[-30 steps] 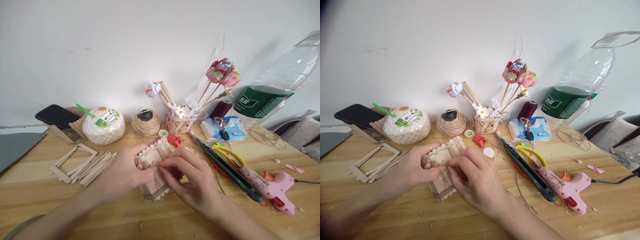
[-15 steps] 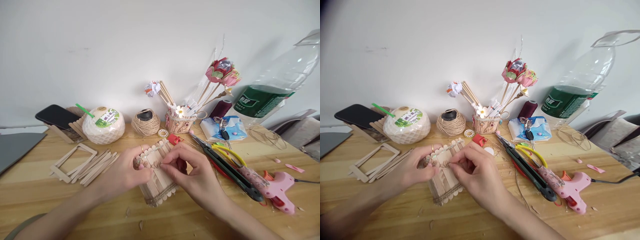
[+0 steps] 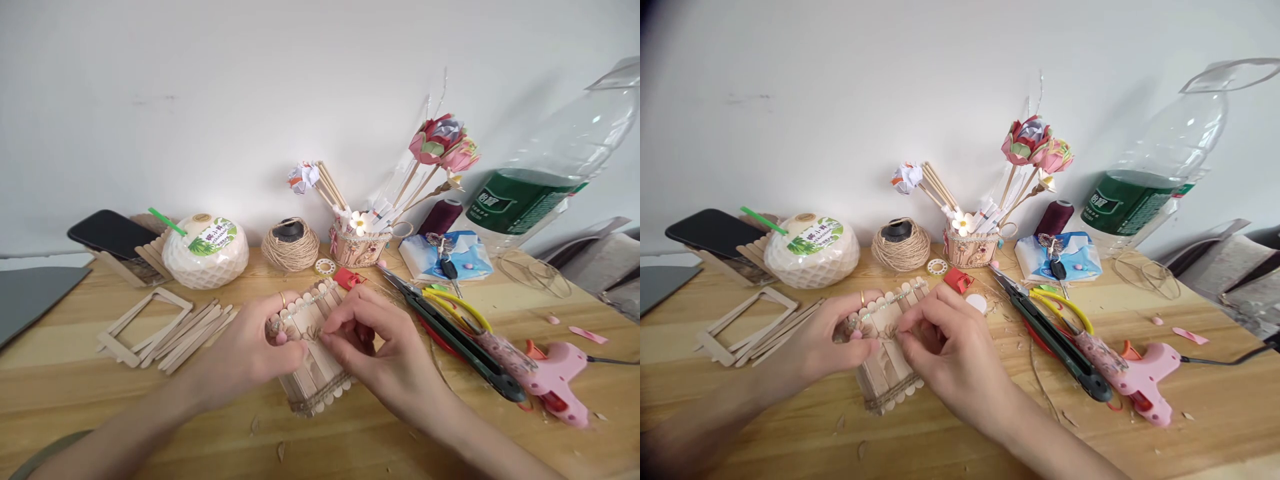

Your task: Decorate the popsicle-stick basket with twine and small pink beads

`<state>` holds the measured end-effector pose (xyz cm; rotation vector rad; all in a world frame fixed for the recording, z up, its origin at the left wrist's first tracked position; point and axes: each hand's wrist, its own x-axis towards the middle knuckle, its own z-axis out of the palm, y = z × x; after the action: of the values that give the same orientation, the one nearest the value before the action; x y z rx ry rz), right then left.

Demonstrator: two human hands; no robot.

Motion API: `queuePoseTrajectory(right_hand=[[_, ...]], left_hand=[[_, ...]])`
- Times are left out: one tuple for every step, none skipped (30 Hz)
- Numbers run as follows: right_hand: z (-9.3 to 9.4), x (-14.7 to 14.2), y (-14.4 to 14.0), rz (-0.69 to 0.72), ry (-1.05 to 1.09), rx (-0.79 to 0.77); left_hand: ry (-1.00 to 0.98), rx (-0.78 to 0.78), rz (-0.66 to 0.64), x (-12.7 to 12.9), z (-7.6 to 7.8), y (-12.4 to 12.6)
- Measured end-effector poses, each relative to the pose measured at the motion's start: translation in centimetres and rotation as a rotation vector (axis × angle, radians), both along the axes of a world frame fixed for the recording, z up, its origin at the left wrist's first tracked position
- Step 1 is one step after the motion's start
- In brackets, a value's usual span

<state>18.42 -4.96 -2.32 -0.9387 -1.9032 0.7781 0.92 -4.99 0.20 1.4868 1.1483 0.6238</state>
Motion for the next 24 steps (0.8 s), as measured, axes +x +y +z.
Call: queuePoseTrajectory(right_hand=[[0.01, 0.15, 0.08, 0.024, -0.005, 0.003], [0.02, 0.31, 0.18, 0.049, -0.011, 0.007], [0.03, 0.47, 0.29, 0.075, -0.017, 0.013], [0.04, 0.61, 0.39, 0.096, -0.022, 0.023], [0.04, 0.72, 0.47, 0.113, -0.029, 0.038], [0.02, 0.80, 0.54, 0.126, -0.038, 0.058], [-0.01, 0.85, 0.59, 0.133, -0.049, 0.084], [-0.05, 0.87, 0.62, 0.136, -0.059, 0.111], [-0.10, 0.88, 0.64, 0.136, -0.070, 0.136], [-0.15, 0.87, 0.65, 0.135, -0.078, 0.157], [-0.21, 0.87, 0.64, 0.131, -0.082, 0.173], [-0.26, 0.87, 0.63, 0.127, -0.083, 0.184], [-0.30, 0.87, 0.62, 0.124, -0.084, 0.190], [-0.33, 0.88, 0.60, 0.121, -0.085, 0.195], [-0.34, 0.88, 0.57, 0.119, -0.088, 0.198], [-0.34, 0.88, 0.55, 0.118, -0.092, 0.198], [-0.33, 0.88, 0.53, 0.117, -0.097, 0.198], [-0.31, 0.88, 0.52, 0.118, -0.101, 0.199], [-0.27, 0.88, 0.51, 0.117, -0.106, 0.203], [-0.23, 0.88, 0.52, 0.117, -0.114, 0.212], [-0.18, 0.89, 0.53, 0.116, -0.124, 0.227], [-0.13, 0.91, 0.54, 0.115, -0.138, 0.245], [-0.08, 0.94, 0.56, 0.116, -0.155, 0.265], [-0.03, 0.98, 0.58, 0.117, -0.171, 0.285]], left_hand=[[0.001, -0.004, -0.002, -0.01, 0.05, 0.00], [-0.001, -0.011, -0.005, -0.03, 0.08, 0.01], [-0.006, -0.017, -0.011, -0.05, 0.09, 0.03], [-0.011, -0.021, -0.015, -0.08, 0.06, 0.05], [-0.015, -0.022, -0.016, -0.12, 0.00, 0.07], [-0.019, -0.022, -0.014, -0.15, -0.09, 0.08], [-0.023, -0.020, -0.009, -0.17, -0.21, 0.09], [-0.026, -0.019, -0.002, -0.19, -0.32, 0.10], [-0.027, -0.017, 0.004, -0.20, -0.41, 0.09], [-0.028, -0.016, 0.008, -0.21, -0.47, 0.08], [-0.025, -0.016, 0.004, -0.21, -0.48, 0.07], [-0.020, -0.016, -0.001, -0.21, -0.44, 0.06], [-0.013, -0.016, -0.005, -0.20, -0.36, 0.04], [-0.004, -0.017, -0.010, -0.19, -0.27, 0.02], [0.006, -0.018, -0.014, -0.17, -0.17, 0.00], [0.015, -0.021, -0.019, -0.16, -0.09, -0.02], [0.021, -0.022, -0.021, -0.14, -0.04, -0.03], [0.025, -0.021, -0.018, -0.13, -0.02, -0.04], [0.028, -0.018, -0.014, -0.13, -0.03, -0.05], [0.030, -0.014, -0.006, -0.13, -0.06, -0.06], [0.034, -0.009, 0.001, -0.14, -0.10, -0.06], [0.040, -0.003, 0.006, -0.15, -0.13, -0.06], [0.044, 0.002, 0.009, -0.16, -0.15, -0.07], [0.043, 0.004, 0.006, -0.17, -0.16, -0.07]])
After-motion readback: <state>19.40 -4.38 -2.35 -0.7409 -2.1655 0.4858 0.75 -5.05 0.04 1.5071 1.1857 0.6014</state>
